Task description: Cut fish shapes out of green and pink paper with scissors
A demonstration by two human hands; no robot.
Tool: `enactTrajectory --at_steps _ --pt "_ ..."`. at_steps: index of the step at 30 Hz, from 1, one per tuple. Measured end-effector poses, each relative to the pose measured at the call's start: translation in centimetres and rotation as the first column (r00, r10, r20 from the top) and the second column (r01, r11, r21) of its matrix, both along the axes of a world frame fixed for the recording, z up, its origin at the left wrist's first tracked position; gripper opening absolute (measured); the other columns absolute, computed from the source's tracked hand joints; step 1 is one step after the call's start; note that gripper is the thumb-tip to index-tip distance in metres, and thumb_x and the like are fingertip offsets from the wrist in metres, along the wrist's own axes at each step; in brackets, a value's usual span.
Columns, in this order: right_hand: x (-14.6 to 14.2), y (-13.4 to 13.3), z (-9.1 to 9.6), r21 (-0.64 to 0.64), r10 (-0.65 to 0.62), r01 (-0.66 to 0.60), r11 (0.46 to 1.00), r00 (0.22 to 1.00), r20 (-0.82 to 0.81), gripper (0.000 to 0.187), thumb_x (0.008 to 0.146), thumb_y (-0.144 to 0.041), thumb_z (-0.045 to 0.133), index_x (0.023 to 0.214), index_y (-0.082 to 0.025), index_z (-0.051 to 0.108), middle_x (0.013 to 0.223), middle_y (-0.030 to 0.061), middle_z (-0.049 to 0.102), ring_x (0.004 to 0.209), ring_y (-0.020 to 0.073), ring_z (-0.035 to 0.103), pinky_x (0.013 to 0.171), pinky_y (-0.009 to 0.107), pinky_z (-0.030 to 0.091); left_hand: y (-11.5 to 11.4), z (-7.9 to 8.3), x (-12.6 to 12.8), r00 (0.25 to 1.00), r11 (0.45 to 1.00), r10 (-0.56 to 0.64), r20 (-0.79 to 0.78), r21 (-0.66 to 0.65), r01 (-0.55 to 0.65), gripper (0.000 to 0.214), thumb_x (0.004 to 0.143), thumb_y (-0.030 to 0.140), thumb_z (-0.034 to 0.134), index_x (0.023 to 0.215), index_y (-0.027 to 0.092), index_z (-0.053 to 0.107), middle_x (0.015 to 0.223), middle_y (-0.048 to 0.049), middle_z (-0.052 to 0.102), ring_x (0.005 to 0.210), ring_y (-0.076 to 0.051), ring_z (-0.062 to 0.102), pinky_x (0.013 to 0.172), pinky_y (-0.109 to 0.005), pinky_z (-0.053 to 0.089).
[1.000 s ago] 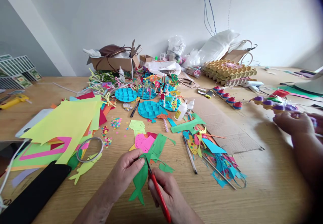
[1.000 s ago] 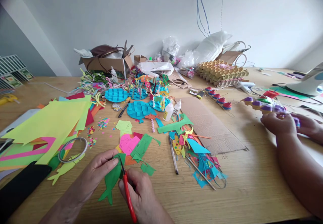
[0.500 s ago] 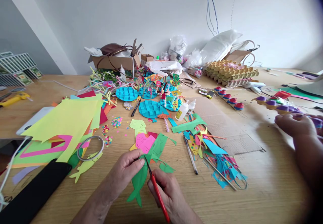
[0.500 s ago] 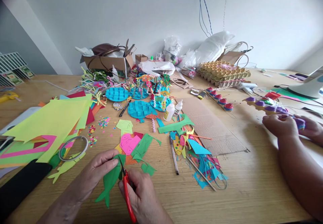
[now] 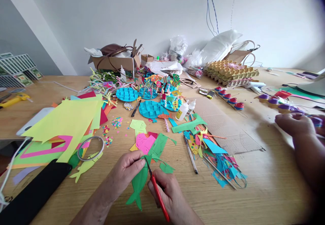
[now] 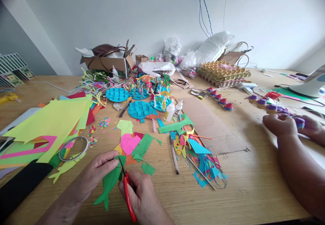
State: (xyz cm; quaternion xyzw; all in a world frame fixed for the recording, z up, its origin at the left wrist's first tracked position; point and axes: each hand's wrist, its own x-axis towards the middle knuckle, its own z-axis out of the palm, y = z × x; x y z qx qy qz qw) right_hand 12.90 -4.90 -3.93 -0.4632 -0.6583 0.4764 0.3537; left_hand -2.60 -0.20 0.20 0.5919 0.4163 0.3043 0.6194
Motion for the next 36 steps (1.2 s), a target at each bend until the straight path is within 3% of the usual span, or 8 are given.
enactTrajectory --at_steps 12,28,36 --pt "0.2 -0.27 0.01 -0.013 -0.014 0.014 1.0 1.0 -0.006 0.036 0.087 -0.042 0.038 0.06 -0.02 0.032 0.054 -0.0051 0.03 0.049 0.0095 0.029 0.045 0.022 0.024 -0.13 0.51 0.37 0.999 0.999 -0.042 -0.034 -0.024 0.041 0.03 0.08 0.04 0.045 0.06 0.02 0.037 0.059 0.0054 0.029 0.057 -0.012 0.028 0.053 -0.024 0.026" --pt "0.56 -0.55 0.34 -0.016 0.037 -0.037 0.999 0.999 -0.021 0.035 0.087 -0.036 0.037 0.058 -0.02 0.028 0.051 -0.0065 0.026 0.047 0.0086 0.025 0.045 0.023 0.021 0.06 0.27 -0.44 0.99 0.991 -0.134 -0.035 -0.02 0.133 0.028 0.082 0.039 0.044 0.065 0.018 0.043 0.062 0.0048 0.032 0.059 -0.012 0.029 0.056 -0.024 0.027" --pt "0.68 -0.5 0.7 -0.037 0.033 -0.032 0.999 0.999 0.026 0.028 0.086 -0.03 0.04 0.061 -0.02 0.032 0.055 -0.0053 0.032 0.051 0.0095 0.03 0.048 0.023 0.023 0.11 0.6 -0.38 0.976 0.978 -0.208 -0.059 -0.029 0.207 0.03 0.082 0.041 0.043 0.067 0.016 0.048 0.063 0.0039 0.034 0.06 -0.012 0.032 0.055 -0.024 0.028"
